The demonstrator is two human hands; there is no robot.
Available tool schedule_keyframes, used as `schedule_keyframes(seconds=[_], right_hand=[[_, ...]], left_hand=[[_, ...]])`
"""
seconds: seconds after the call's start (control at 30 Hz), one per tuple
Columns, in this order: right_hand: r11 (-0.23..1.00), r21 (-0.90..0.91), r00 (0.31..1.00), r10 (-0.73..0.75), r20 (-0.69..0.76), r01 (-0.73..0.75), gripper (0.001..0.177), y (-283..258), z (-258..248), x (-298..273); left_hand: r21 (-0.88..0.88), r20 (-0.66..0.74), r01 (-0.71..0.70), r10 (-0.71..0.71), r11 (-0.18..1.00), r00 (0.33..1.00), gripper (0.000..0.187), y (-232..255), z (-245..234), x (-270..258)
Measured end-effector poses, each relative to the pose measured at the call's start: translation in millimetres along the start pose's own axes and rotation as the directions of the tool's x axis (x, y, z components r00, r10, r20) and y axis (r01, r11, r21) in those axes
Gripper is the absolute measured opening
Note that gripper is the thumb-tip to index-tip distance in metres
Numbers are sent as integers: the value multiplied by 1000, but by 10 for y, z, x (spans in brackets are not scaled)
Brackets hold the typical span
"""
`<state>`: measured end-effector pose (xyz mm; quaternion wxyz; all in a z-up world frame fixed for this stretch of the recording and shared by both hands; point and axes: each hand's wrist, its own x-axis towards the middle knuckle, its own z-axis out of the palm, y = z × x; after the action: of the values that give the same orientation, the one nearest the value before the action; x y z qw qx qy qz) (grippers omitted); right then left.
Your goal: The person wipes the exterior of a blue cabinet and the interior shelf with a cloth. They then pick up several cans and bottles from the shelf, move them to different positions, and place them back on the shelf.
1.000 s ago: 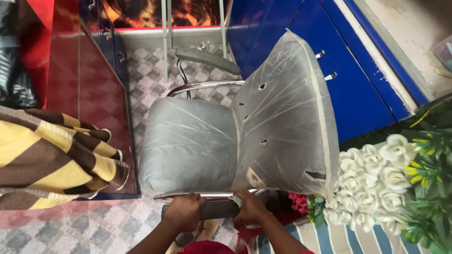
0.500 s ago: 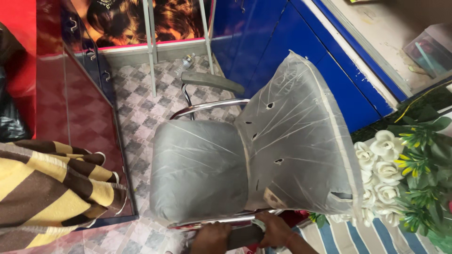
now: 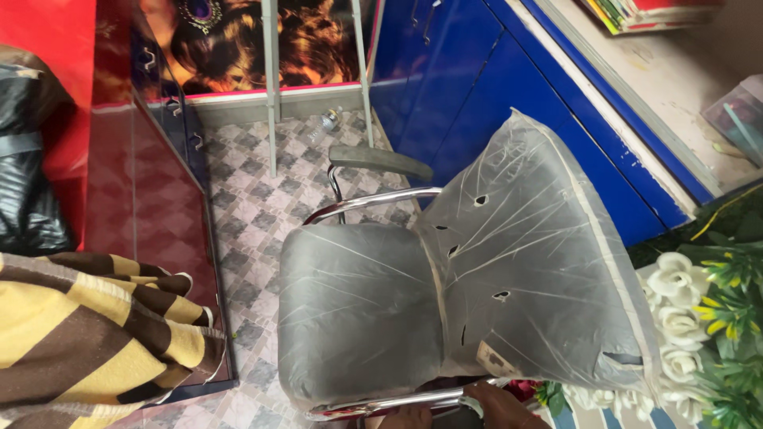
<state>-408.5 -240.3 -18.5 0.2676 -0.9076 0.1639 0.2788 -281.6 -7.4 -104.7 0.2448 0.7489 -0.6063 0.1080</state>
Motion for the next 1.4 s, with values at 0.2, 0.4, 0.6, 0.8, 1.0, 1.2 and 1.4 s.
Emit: schedule_keyframes(seconds=[0.2,0.4,0.6,0.8,1.0,1.2,1.4], right_hand=[[976,95,937,156,312,-194,55,-585,-545,37],[977,65,944,178,276,-203,68,-1146,-836,510],[972,90,974,222,-34,-219,64,-1914,-852,912],[967,-91,955,215,-205,-237,54,-2593,-875,1311],[947,-257,938,100,-332,-191,61,-3073,-900,1747],[921,-340,928,54,-369,-188,64,-3492,-1047,1942],[881,-450,906,-63,-418,-146,67,-3697,-1245,2151]], left_hand=[[-250,695,253,-8,935,719,37,-444,-533,93],[-256,859,337,53,906,509,52,-1167,-1065,213],[5,913,174,-75,985,400,46,-1885,-1221,374],[143,805,193,-227,971,548,69,-2572,-1618,526],[242,705,163,-288,957,648,91,-3117,-1994,561],[282,679,153,-310,947,665,97,-3444,-2359,503],[327,621,159,-338,932,707,105,-3574,-2650,521]])
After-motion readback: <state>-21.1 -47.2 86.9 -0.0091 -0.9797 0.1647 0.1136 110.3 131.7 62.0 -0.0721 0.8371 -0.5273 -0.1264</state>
